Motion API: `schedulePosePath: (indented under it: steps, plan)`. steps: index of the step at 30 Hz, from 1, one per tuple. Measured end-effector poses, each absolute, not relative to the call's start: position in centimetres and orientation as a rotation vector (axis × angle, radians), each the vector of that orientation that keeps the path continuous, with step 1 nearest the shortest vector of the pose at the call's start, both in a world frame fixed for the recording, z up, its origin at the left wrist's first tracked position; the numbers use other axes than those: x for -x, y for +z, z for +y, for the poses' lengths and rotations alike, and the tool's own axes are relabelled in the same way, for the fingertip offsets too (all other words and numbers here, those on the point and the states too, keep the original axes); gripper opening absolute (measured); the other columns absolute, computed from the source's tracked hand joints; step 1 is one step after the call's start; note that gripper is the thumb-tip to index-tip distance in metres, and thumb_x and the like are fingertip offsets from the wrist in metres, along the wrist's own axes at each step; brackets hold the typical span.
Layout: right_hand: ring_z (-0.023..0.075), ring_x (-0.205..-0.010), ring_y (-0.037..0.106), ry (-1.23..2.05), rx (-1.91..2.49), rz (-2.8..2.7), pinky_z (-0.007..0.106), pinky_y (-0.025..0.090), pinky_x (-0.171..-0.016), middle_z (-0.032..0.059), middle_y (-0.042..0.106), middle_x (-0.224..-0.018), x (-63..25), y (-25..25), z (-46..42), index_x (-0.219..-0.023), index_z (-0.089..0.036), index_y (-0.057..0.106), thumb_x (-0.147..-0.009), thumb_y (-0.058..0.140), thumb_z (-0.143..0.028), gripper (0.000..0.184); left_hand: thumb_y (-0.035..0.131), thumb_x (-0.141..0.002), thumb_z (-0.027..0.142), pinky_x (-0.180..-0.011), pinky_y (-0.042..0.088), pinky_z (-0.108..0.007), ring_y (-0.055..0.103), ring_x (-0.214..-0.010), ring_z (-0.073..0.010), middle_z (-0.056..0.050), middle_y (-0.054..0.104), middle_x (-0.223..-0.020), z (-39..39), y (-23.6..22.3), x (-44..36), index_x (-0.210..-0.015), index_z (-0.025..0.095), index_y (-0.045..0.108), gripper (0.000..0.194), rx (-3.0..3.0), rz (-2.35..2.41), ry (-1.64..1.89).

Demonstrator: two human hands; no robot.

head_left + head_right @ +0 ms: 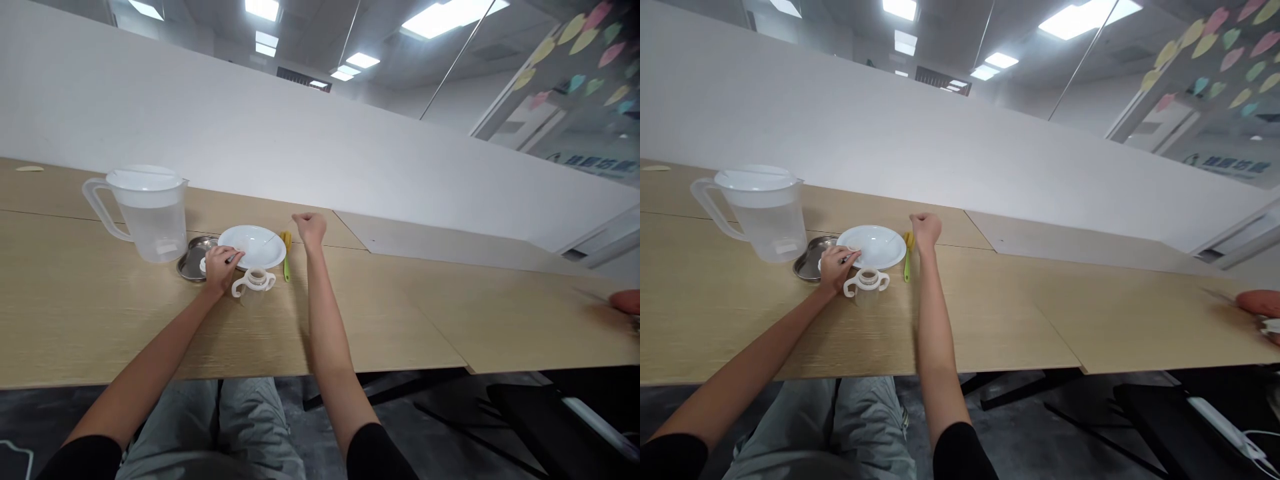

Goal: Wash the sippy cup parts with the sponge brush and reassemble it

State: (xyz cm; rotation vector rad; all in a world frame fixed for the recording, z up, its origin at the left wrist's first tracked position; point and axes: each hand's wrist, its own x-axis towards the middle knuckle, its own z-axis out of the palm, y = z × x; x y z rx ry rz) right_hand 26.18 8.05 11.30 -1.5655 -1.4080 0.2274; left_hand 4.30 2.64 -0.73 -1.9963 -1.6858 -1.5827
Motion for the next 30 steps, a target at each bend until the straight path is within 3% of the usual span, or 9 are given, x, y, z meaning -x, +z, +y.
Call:
schedulePosePath:
  steps: [6,10,12,17,21,26,30]
  plan:
    - [0.0216,-0.090,0.064,0.123,1.937,-1.540,0.029,0.043,-0.075,0.0140,0.072,-0.097,-25.9,6.8,9.6,-0.092,-0.014,0.074,-0.082,0.055,-0.025,0.024,0.060,-0.084,0.039,-0.083,0.040,-0.038,0.061,-0.088,-0.0220,-0.003,0.072,-0.086,2.6,-0.8,-4.4,-0.073,0.026,0.072,0.021,1.975,-1.707,-1.614]
    - [0.0256,-0.106,0.059,-0.052,1.967,-1.711,0.033,0.042,-0.085,0.0164,0.067,-0.112,-25.2,7.2,9.2,-0.102,-0.013,0.071,-0.082,0.054,-0.020,0.027,0.058,-0.086,0.041,-0.082,0.040,-0.037,0.062,-0.087,-0.0217,-0.003,0.072,-0.085,2.7,-1.0,-4.3,-0.076,0.027,0.074,0.024,1.997,-1.680,-1.608]
    - [0.0235,-0.105,0.059,-0.080,1.874,-1.805,0.031,0.043,-0.084,0.0154,0.067,-0.112,-24.6,8.2,8.8,-0.103,-0.013,0.071,-0.082,0.054,-0.018,0.027,0.057,-0.086,0.042,-0.083,0.040,-0.037,0.062,-0.087,-0.0214,-0.003,0.073,-0.085,2.8,-1.1,-4.3,-0.076,0.026,0.074,0.025,2.009,-1.673,-1.600]
    - [0.0130,-0.076,0.063,0.469,1.471,-2.377,0.019,0.043,-0.068,0.0051,0.073,-0.082,-21.9,9.9,7.1,-0.085,-0.014,0.075,-0.076,0.064,-0.017,0.014,0.054,-0.088,0.042,-0.084,0.040,-0.036,0.062,-0.085,-0.0201,-0.002,0.073,-0.084,2.8,-1.3,-4.2,-0.078,0.025,0.075,0.029,2.028,-1.654,-1.618]
    - [0.0115,-0.073,0.062,0.705,1.230,-2.482,0.018,0.043,-0.067,0.0003,0.072,-0.074,-19.8,9.2,6.6,-0.086,-0.016,0.076,-0.072,0.067,-0.014,0.016,0.053,-0.089,0.043,-0.081,0.040,-0.036,0.062,-0.084,-0.0207,-0.003,0.073,-0.084,2.8,-1.3,-4.2,-0.079,0.024,0.075,0.031,2.033,-1.669,-1.598]
    - [0.0123,-0.075,0.063,0.872,1.108,-2.379,0.021,0.045,-0.073,0.0020,0.073,-0.078,-19.6,8.7,6.9,-0.096,-0.013,0.074,-0.070,0.065,-0.009,0.028,0.049,-0.091,0.043,-0.082,0.040,-0.036,0.061,-0.088,-0.0216,-0.003,0.073,-0.087,2.7,-1.0,-4.2,-0.082,0.023,0.075,0.034,2.080,-1.714,-1.545]
    - [0.0136,-0.084,0.062,1.045,0.993,-2.264,0.023,0.045,-0.080,0.0034,0.073,-0.084,-19.7,9.2,6.2,-0.087,-0.013,0.074,-0.072,0.069,-0.024,0.019,0.046,-0.091,0.044,-0.083,0.040,-0.038,0.060,-0.089,-0.0222,-0.004,0.073,-0.088,2.5,-0.9,-4.3,-0.082,0.023,0.074,0.036,2.083,-1.724,-1.511]
